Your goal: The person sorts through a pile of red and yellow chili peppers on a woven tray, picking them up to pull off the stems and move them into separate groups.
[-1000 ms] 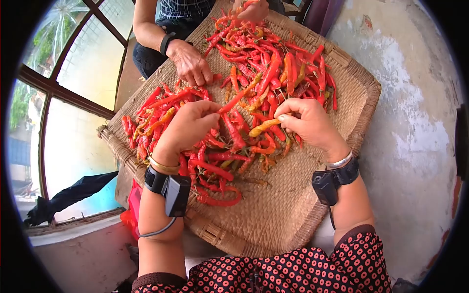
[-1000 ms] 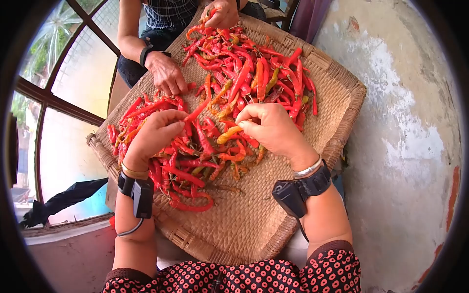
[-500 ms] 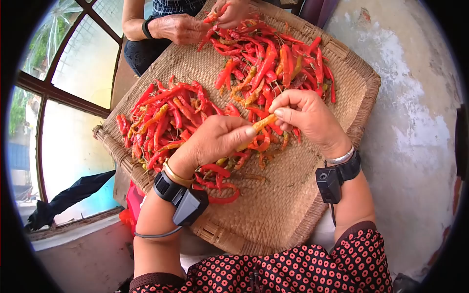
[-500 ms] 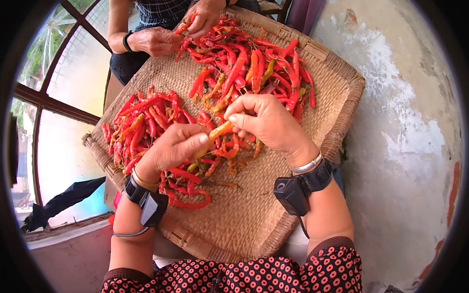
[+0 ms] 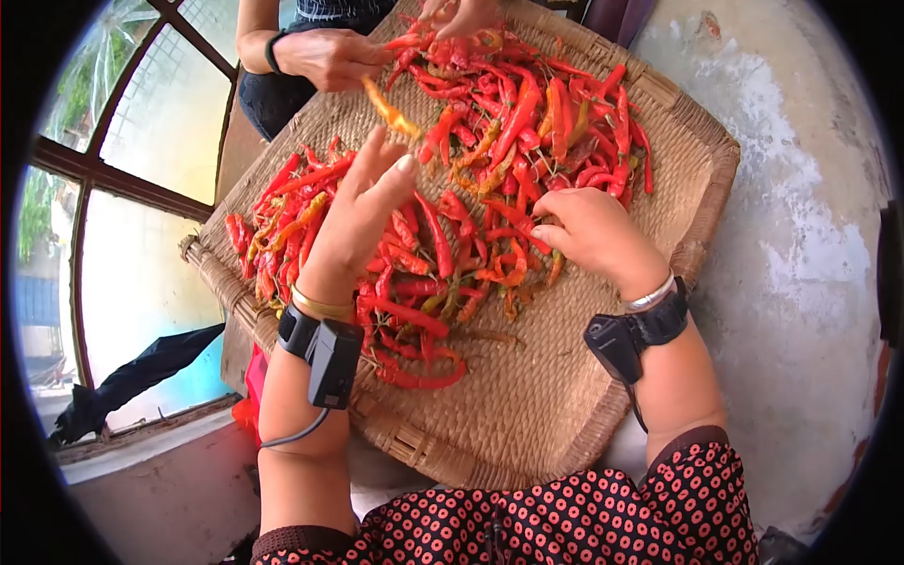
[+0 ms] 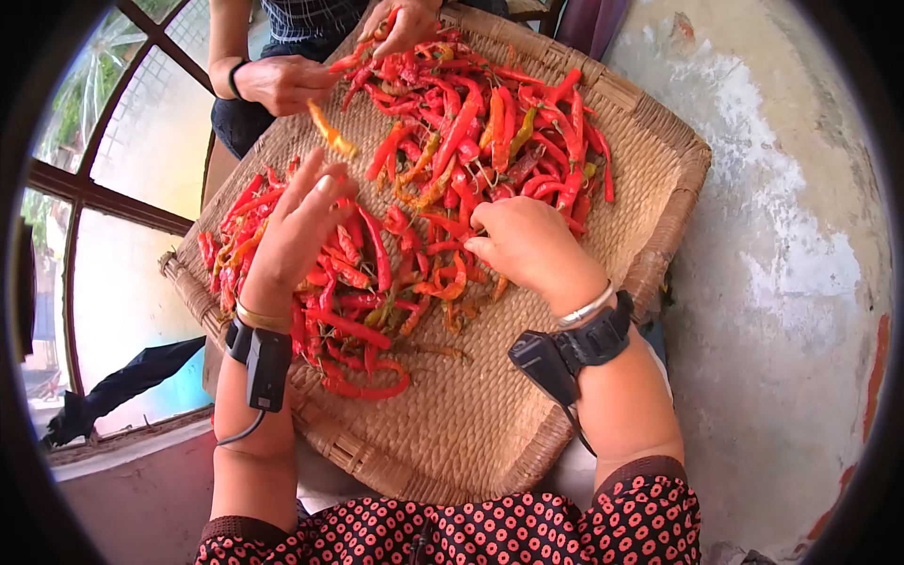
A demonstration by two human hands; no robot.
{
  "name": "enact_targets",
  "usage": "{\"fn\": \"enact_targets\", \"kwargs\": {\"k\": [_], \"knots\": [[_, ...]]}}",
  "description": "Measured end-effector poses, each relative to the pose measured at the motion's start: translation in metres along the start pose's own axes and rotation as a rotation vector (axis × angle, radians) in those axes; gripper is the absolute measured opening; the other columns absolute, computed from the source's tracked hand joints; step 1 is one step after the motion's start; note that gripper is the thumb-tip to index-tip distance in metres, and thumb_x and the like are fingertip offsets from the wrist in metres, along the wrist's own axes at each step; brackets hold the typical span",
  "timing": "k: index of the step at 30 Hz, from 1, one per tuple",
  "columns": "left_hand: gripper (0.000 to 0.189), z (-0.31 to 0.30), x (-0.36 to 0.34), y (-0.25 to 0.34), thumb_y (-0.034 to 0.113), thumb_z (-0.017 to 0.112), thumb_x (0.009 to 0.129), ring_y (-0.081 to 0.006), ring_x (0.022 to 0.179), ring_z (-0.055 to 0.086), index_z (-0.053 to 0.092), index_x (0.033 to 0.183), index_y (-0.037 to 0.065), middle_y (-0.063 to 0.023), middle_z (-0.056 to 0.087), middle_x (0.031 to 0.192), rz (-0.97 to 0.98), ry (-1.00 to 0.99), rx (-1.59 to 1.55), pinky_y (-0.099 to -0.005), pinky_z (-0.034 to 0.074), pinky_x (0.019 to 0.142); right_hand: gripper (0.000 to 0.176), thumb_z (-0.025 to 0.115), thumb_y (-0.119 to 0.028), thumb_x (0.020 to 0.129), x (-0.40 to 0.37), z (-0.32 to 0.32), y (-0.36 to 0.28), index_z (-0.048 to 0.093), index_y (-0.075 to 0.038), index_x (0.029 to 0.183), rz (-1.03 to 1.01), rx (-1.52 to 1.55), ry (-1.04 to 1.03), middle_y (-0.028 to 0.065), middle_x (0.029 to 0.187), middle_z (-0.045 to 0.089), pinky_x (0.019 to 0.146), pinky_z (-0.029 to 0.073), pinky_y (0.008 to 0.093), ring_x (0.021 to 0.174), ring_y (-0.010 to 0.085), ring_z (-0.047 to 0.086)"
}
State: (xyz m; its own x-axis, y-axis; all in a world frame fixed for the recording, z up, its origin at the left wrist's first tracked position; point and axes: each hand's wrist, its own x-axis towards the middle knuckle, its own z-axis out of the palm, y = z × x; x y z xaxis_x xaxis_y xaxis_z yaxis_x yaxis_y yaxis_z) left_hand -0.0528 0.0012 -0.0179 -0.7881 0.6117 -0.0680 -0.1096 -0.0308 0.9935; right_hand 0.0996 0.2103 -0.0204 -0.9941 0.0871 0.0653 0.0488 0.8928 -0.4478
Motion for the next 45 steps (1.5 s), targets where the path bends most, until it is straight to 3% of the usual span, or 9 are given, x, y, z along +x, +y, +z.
{"fn": "enact_targets", "kwargs": {"k": [2,5,12,14,22,27,32,38,45], "knots": [[0.054,0.002,-0.001,-0.017,0.023,0.055,0.087,-0.0184,0.088,0.058,0.035,0.131,0.0,-0.0101,0.055,0.112,0.135,0.147,0.22,-0.0308,0.047,0.076,0.022,0.065,-0.022,0.074,-0.007,0.008,-0.006,0.061,-0.002,0.082,0.018,-0.022,-0.058,0.0146,0.074,0.06,0.066,0.047,0.0414,0.076,0.0316,0.06],[0.033,0.013,-0.013,-0.001,0.019,0.066,0.075,-0.0219,0.073,0.06,0.06,0.102,0.002,-0.0119,0.061,0.083,0.268,-0.174,1.022,-0.0333,0.048,0.068,0.023,0.066,-0.023,0.072,0.002,0.009,-0.013,0.06,-0.002,0.08,0.006,-0.148,-0.08,0.0141,0.076,0.06,0.066,0.047,0.042,0.078,0.033,0.059],[0.041,0.018,-0.023,-0.007,0.028,0.067,0.073,-0.0327,0.076,0.06,0.056,0.104,0.004,-0.0166,0.06,0.082,0.293,-0.159,1.36,-0.0411,0.048,0.066,0.021,0.068,-0.025,0.07,0.011,0.023,-0.021,0.061,-0.004,0.072,0.148,-0.334,-0.142,0.0138,0.068,0.061,0.062,0.049,0.0423,0.068,0.0324,0.062],[0.047,0.025,-0.025,-0.001,0.031,0.068,0.071,-0.0329,0.073,0.06,0.054,0.108,0.005,-0.0163,0.06,0.075,0.107,-0.35,1.402,-0.0418,0.048,0.063,0.022,0.068,-0.026,0.069,0.011,0.033,-0.017,0.061,-0.005,0.071,0.123,-0.367,-0.164,0.0139,0.067,0.061,0.062,0.049,0.0419,0.068,0.031,0.062],[0.037,0.024,-0.025,-0.01,0.019,0.065,0.072,-0.0319,0.069,0.061,0.057,0.105,0.005,-0.016,0.06,0.07,0.126,-0.408,1.194,-0.0406,0.047,0.061,0.02,0.062,-0.023,0.073,0.013,0.002,-0.026,0.059,-0.003,0.075,0.124,0.064,-0.089,0.0153,0.068,0.061,0.059,0.047,0.0403,0.066,0.0322,0.06],[0.035,0.022,-0.028,0.011,0.014,0.061,0.072,-0.0304,0.068,0.061,0.059,0.105,0.005,-0.015,0.061,0.073,0.194,-0.597,0.957,-0.0368,0.048,0.063,0.021,0.061,-0.022,0.078,0.011,-0.016,-0.039,0.061,0.0,0.077,0.224,0.891,-0.278,0.0054,0.066,0.061,0.054,0.045,0.0258,0.058,0.0079,0.056],[0.034,0.013,-0.036,0.022,0.013,0.057,0.07,-0.0349,0.074,0.059,0.059,0.103,0.008,-0.0172,0.061,0.076,0.109,-0.631,0.999,-0.0424,0.048,0.067,0.016,0.056,-0.015,0.084,0.016,-0.031,-0.029,0.058,-0.002,0.075,0.188,0.569,-0.59,-0.0004,0.062,0.057,0.05,0.042,0.0232,0.053,0.0058,0.052],[0.042,0.016,-0.042,0.014,0.01,0.062,0.07,-0.0242,0.061,0.059,0.056,0.111,0.005,-0.0121,0.058,0.066,0.23,-0.677,1.042,-0.0324,0.047,0.06,0.033,0.058,-0.015,0.084,0.03,-0.021,-0.039,0.053,0.003,0.112,0.156,1.456,0.104,0.0047,0.085,0.06,0.072,0.048,0.0242,0.08,0.0117,0.059],[0.076,0.016,-0.038,0.026,-0.004,0.061,0.075,-0.0085,0.066,0.05,0.022,0.14,0.007,-0.0014,0.051,0.073,-0.043,-0.518,0.569,-0.023,0.044,0.062,0.037,0.056,-0.013,0.087,0.028,0.004,-0.029,0.049,0.004,0.118,0.152,1.106,-0.159,0.0044,0.098,0.058,0.077,0.047,0.0248,0.087,0.0094,0.056]]}}
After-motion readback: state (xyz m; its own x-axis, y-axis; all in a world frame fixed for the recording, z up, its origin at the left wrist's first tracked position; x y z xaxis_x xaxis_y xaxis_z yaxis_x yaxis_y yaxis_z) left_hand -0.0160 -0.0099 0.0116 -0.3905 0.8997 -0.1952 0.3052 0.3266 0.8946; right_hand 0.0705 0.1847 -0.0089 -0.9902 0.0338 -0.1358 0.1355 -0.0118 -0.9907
